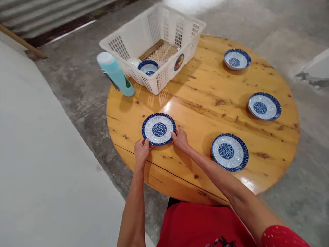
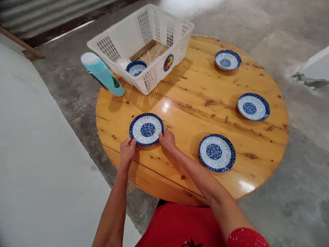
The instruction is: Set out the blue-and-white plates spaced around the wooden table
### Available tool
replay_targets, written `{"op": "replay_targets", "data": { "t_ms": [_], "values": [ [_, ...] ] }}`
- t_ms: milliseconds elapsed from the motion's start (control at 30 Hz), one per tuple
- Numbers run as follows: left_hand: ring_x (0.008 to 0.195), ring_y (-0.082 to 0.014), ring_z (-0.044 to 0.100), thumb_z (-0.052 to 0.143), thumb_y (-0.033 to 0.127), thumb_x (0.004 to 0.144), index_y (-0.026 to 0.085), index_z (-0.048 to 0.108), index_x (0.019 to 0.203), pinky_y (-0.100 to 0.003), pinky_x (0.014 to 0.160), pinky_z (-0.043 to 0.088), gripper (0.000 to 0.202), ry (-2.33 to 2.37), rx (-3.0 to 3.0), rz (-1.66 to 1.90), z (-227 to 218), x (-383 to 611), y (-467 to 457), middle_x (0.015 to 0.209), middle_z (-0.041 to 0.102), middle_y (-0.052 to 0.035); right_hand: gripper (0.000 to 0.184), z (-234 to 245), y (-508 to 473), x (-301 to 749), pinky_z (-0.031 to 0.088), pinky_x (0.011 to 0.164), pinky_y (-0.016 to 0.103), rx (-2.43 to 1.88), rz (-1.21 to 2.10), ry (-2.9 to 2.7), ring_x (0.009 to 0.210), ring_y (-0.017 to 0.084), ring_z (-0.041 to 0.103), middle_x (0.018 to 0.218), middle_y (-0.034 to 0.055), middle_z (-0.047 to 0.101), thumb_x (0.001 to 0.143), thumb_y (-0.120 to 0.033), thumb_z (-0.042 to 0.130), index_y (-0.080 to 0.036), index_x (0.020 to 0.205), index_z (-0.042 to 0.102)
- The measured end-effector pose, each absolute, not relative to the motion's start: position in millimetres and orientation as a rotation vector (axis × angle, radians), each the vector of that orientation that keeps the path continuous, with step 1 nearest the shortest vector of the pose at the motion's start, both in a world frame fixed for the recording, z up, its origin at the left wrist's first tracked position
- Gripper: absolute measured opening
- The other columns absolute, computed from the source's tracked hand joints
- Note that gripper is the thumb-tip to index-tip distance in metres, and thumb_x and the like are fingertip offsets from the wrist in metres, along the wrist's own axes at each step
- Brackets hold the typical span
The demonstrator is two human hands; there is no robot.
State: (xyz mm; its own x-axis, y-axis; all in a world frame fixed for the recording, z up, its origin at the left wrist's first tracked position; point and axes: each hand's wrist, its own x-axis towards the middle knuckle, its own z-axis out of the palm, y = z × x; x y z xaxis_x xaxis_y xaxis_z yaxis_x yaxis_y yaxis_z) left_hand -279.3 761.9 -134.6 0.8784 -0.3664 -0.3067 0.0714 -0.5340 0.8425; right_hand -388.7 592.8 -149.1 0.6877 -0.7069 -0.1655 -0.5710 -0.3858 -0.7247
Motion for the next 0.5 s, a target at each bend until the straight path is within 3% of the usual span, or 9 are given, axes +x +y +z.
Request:
{"op": "replay_targets", "data": {
  "t_ms": [333, 500],
  "values": [
    [0.05, -0.0137, 0.058, 0.054, 0.039, 0.077, 0.019, 0.055, 0.071, -0.026, 0.053, 0.051, 0.021, -0.184, 2.008, -0.549, -132, -282, 753, 0.062, 0.061, 0.002, 0.028, -148, 597, -396, 0.045, 0.078, 0.033, -2.046, -0.107, 0.98, 0.079, 0.024, 0.061, 0.085, 0.0066, 0.067, 0.096, -0.041, 0.038, -0.02, 0.104, 0.055],
    [0.05, -0.0134, 0.058, 0.055, 0.038, 0.076, 0.018, 0.054, 0.07, -0.025, 0.053, 0.05, 0.02, -0.17, 2.022, -0.531, -132, -277, 750, 0.061, 0.061, 0.0021, 0.025, -147, 601, -392, 0.045, 0.078, 0.034, -2.03, -0.054, 1.01, 0.079, 0.024, 0.061, 0.085, 0.0081, 0.068, 0.095, -0.037, 0.04, -0.018, 0.101, 0.055]
  ]
}}
